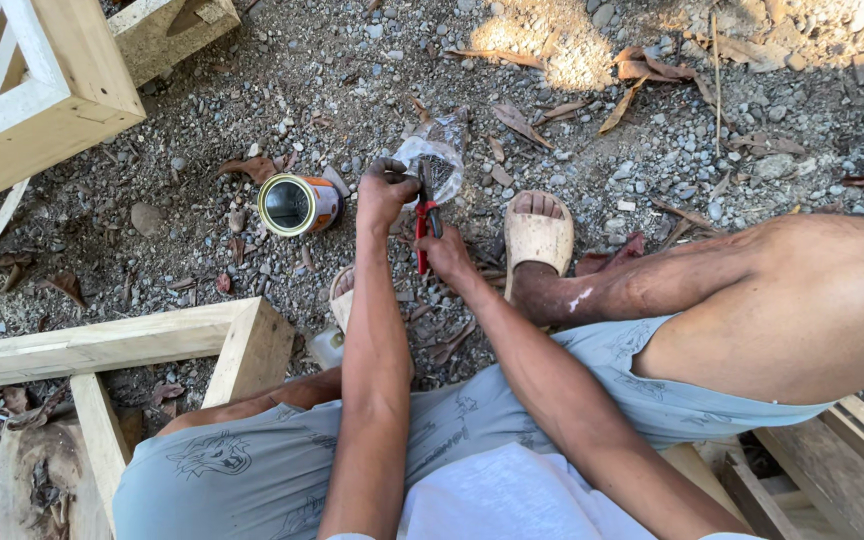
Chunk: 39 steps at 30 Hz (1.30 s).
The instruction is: The person sits on the ground and uses red-handled pliers to cut small pieces of wire from a plastic bag. The person repeatedly picks up wire, cuts it, and places the pieces back into the bag.
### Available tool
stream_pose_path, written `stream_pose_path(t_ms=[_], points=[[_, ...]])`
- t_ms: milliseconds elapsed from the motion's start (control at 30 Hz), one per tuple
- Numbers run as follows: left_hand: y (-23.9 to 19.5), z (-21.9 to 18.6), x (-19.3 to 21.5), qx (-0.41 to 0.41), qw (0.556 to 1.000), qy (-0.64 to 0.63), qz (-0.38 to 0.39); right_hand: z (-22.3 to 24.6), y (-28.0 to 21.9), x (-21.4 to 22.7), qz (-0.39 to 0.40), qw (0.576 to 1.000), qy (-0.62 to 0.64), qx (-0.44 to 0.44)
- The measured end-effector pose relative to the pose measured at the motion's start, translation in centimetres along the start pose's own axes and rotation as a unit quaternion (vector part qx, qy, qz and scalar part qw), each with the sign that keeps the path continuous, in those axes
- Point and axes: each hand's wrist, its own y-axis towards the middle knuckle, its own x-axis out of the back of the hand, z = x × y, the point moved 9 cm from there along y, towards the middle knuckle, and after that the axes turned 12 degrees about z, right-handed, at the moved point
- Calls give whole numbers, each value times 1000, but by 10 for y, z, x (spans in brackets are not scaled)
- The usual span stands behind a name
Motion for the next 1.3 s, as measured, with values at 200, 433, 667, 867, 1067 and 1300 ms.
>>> stream_pose_path(t_ms=[200, 433, 667, 867, 1067, 1300], points=[[-3, -16, -2, -27, 998, 54, -1, 22, -9, -1, -11, 999, -44, 19], [-7, -32, -2, -24, 990, 136, -20, 25, -9, 0, -20, 1000, 7, -19], [-11, -37, -15, -84, 990, 116, -13, 12, -2, -7, -6, 989, 144, -45], [-19, -30, -29, -78, 996, 39, 15, 20, -5, 2, -33, 994, 100, -9], [-26, -24, -24, -89, 993, 51, -63, 20, -5, 2, -28, 995, 98, -9], [-23, -22, -28, -104, 989, 79, -69, -19, 3, -5, -5, 977, 189, -99]])
